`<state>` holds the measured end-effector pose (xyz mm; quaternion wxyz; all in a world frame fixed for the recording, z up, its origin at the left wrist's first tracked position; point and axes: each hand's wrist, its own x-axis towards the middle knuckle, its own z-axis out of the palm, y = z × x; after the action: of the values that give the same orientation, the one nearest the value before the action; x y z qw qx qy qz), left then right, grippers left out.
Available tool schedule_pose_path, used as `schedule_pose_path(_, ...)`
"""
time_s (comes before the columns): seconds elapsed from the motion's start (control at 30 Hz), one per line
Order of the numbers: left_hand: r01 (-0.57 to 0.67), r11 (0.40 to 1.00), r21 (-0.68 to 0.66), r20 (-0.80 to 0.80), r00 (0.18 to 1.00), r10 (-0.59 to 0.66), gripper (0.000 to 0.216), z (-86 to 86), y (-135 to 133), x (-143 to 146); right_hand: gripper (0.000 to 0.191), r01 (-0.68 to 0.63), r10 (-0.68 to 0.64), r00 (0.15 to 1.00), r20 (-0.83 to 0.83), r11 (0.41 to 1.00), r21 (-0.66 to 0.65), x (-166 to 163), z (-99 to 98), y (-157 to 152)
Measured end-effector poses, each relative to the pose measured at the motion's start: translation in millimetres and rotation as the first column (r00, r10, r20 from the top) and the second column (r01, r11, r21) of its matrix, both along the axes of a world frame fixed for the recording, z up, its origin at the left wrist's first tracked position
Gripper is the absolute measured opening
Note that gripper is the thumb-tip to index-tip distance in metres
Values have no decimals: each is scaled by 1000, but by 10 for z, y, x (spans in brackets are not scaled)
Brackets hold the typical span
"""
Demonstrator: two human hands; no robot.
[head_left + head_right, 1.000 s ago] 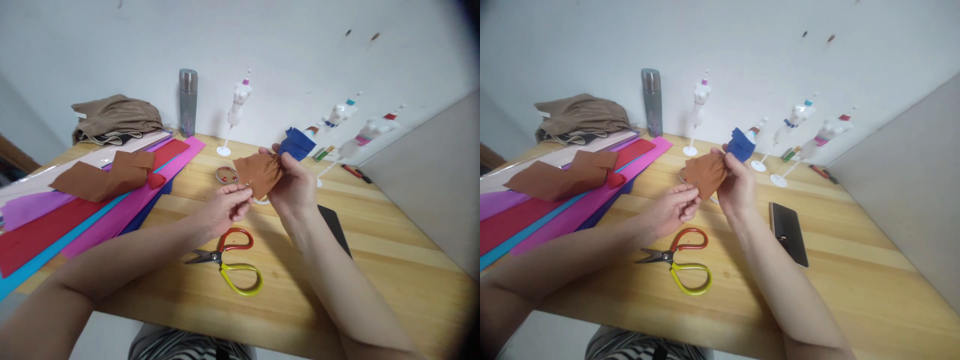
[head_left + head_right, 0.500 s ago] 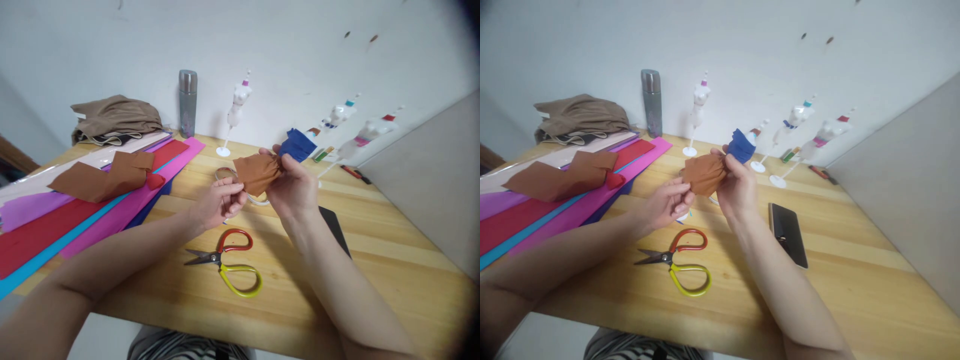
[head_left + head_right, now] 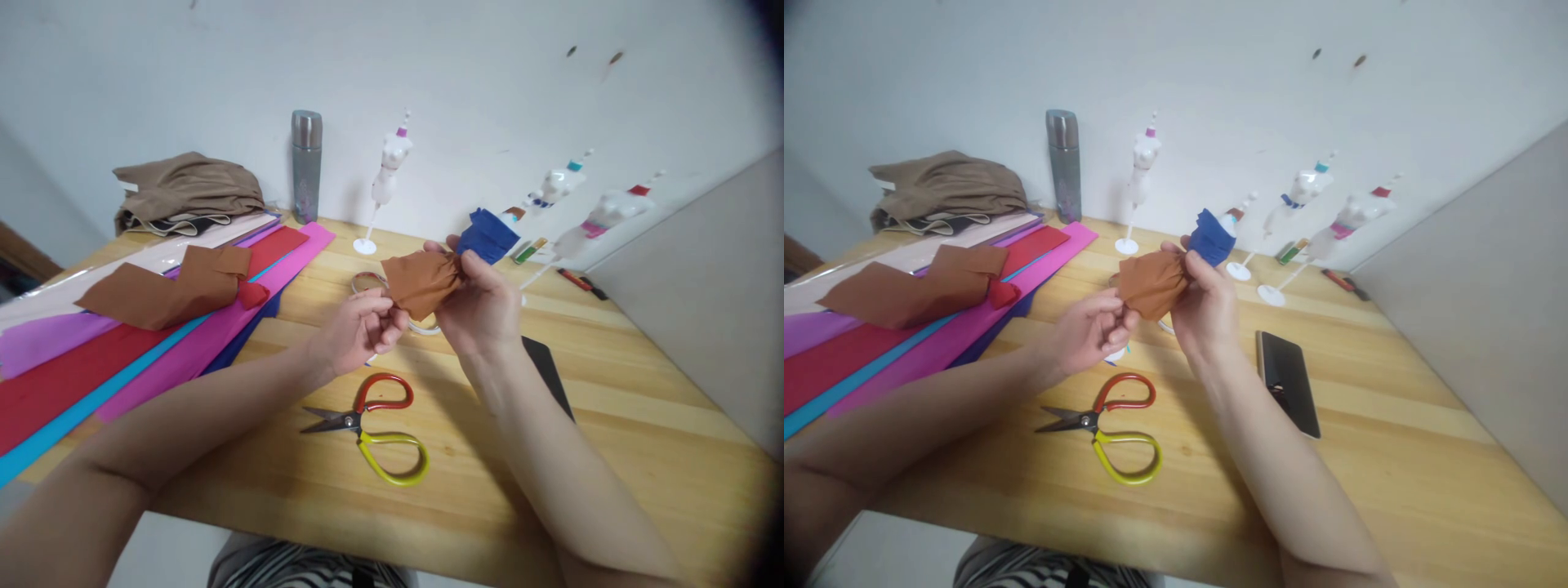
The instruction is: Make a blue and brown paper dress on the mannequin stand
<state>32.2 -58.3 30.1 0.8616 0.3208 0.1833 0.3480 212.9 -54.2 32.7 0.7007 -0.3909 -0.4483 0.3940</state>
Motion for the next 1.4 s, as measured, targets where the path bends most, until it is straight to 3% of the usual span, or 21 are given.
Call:
schedule_pose_path(0.23,16,999,-42,0,1000,-16,38,44,-2,9,23,26,-31,996,86,998,49,-1,-27,14)
schedule_pose_path(0.47,-62,998,14,-50,997,63,28,-37,-19,31,21,28,-28,1000,13,1000,10,-16,-19,12)
schedule_pose_path(0.73,-36,999,38,-97,994,40,30,12,-56,29,18,-9,9,1000,25,1000,1,0,-29,12)
schedule_pose_path(0.93,-88,995,40,-143,985,93,22,31,-82,21,18,-24,21,992,-123,1000,-18,-99,42,-55)
schedule_pose_path(1.2,13,1000,24,-128,992,-9,35,-53,-23,36,17,-18,19,987,-157,1000,4,-156,122,-113)
schedule_pose_path(1.4,41,999,36,-54,998,-39,42,-55,51,18,26,-171,171,968,-186,985,12,-199,179,-164)
